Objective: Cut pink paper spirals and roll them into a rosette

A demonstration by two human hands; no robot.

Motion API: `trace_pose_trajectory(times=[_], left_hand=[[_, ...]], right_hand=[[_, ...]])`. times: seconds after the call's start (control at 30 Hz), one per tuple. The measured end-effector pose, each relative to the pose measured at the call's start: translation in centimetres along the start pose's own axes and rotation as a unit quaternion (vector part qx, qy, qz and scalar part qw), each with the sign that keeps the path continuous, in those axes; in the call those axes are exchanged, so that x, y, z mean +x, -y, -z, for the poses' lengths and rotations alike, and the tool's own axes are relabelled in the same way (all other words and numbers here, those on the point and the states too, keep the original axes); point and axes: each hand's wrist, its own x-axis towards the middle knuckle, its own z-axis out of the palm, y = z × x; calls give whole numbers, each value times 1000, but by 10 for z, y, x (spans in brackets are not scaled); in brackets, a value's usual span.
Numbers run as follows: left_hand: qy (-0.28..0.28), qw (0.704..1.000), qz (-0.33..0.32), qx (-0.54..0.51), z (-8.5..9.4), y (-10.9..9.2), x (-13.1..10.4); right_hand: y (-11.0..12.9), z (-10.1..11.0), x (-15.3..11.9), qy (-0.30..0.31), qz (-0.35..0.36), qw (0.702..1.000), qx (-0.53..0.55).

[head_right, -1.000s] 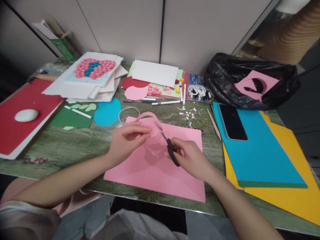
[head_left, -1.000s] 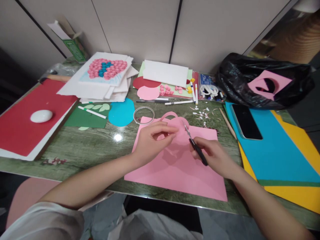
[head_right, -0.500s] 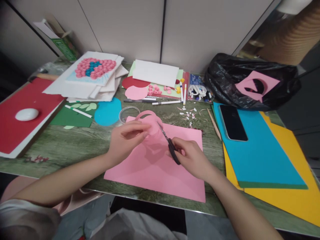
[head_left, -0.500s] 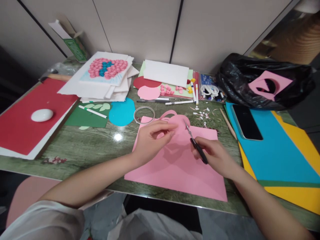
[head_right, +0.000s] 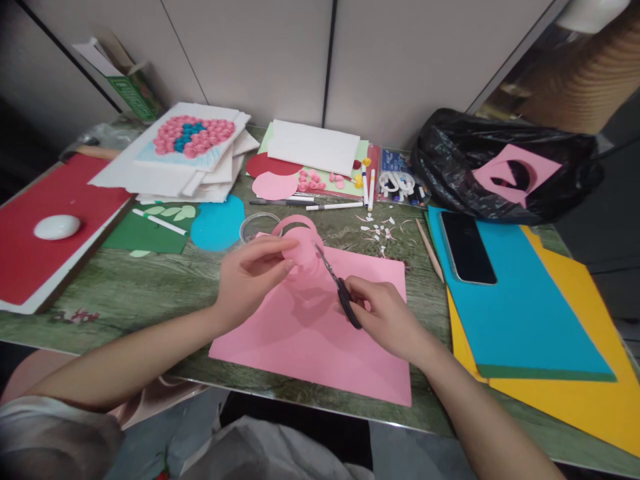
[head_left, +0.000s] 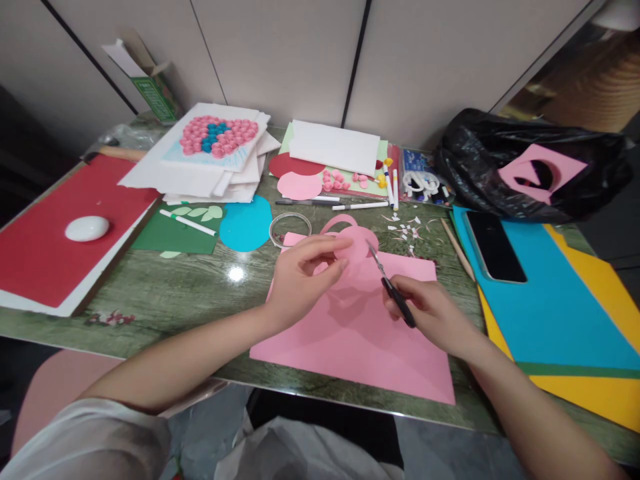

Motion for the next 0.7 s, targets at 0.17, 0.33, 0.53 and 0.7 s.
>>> trace_pose_trajectory(times=[0.17, 0.33, 0.53, 0.7], left_hand=[[-2, 1000, -7, -15, 1, 2, 1], [-4, 1000, -10, -20, 1, 3, 1], [-27, 997, 58, -40, 1, 3, 5], [-46, 990, 107, -74, 2, 12, 10]], right_hand=[[-1, 0, -1, 1, 2, 1000, -10], [-2, 0, -1, 4, -3, 1000, -10], [-1, 0, -1, 9, -16, 1000, -17], [-4, 0, -1, -25, -17, 999, -32]])
